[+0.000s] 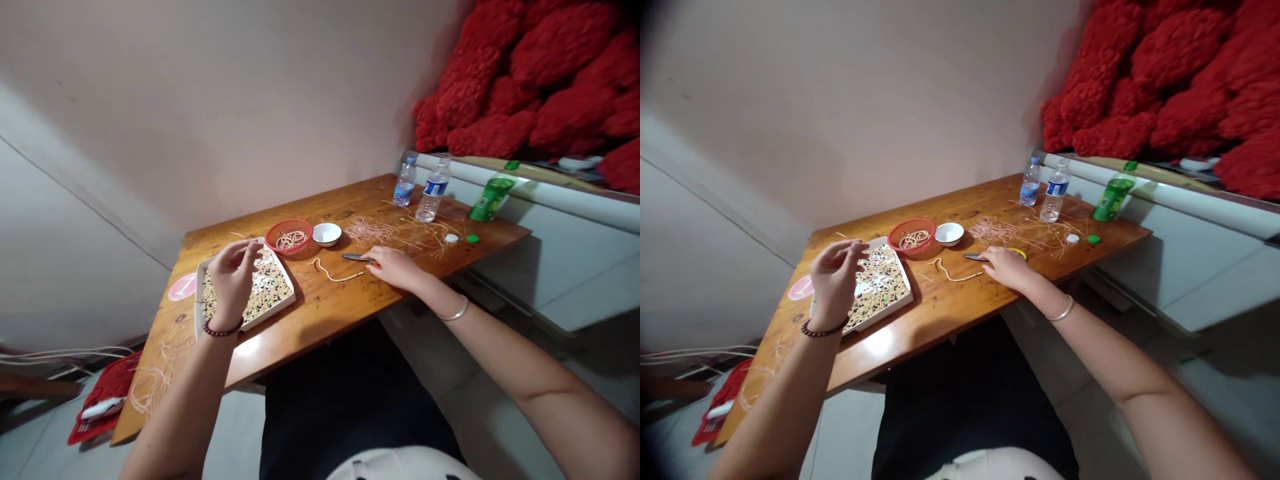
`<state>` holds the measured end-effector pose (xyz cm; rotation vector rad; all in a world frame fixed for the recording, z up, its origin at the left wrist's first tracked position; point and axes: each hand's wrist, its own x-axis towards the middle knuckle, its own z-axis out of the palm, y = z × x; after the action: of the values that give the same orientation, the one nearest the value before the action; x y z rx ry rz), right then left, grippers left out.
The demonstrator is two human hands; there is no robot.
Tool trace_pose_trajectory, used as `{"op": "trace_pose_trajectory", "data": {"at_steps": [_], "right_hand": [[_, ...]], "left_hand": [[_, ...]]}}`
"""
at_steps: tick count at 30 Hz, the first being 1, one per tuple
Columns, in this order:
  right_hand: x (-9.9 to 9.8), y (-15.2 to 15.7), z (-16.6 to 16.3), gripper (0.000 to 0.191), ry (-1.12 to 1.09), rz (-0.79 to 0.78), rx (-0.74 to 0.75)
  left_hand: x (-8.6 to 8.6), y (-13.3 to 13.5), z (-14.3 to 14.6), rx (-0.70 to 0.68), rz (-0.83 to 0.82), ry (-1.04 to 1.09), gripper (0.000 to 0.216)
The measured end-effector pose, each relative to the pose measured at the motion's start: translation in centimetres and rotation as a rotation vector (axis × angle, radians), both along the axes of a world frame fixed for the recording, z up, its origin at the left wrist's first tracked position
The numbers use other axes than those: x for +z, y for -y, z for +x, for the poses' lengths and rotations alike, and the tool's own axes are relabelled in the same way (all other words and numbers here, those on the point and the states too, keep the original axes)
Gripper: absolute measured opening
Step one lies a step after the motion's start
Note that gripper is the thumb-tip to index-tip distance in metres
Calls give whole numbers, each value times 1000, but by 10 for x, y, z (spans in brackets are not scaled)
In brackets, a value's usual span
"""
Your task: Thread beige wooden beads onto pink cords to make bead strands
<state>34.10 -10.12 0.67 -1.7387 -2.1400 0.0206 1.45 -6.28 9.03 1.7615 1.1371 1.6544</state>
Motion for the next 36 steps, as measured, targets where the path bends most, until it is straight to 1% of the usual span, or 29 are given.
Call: {"op": "trace_pose_trajectory", "data": {"at_steps": [2, 4, 7, 10, 14, 18, 20, 23, 25, 26, 29, 31, 34, 36], "right_hand": [[-21, 2, 1, 36, 136, -52, -11], [-32, 0, 2, 32, 248, -64, -7], [-34, -6, 6, 23, 338, -78, 20], [-32, -12, 10, 23, 385, -72, 59], [-34, -14, 10, 22, 412, -66, 67], [-37, -14, 10, 22, 418, -39, 62], [-40, -13, 11, 20, 416, -13, 61], [-44, -11, 15, 20, 412, 12, 63], [-47, -10, 17, 20, 404, 35, 76], [-48, -9, 17, 20, 398, 47, 88], [-48, -7, 19, 19, 370, 74, 92], [-45, -5, 19, 18, 332, 94, 75], [-37, -3, 21, 17, 259, 130, 42], [-29, -3, 22, 17, 203, 167, 11]], "left_hand": [[11, 8, 2, 13, 32, 29, 27], [20, 17, 0, 34, 53, 45, 26], [30, 32, -8, 67, 24, 69, 26], [37, 46, -19, 78, -19, 97, 27], [45, 63, -36, 93, -46, 170, 26], [48, 84, -58, 159, -40, 252, 28], [46, 95, -71, 229, -45, 271, 30], [36, 112, -95, 365, -72, 265, 31], [24, 122, -114, 462, -68, 286, 31], [17, 127, -123, 504, -91, 311, 32], [-10, 143, -149, 571, -219, 385, 31], [-30, 154, -162, 617, -291, 409, 28], [-60, 169, -172, 652, -406, 408, 29], [-78, 177, -174, 641, -476, 408, 30]]}}
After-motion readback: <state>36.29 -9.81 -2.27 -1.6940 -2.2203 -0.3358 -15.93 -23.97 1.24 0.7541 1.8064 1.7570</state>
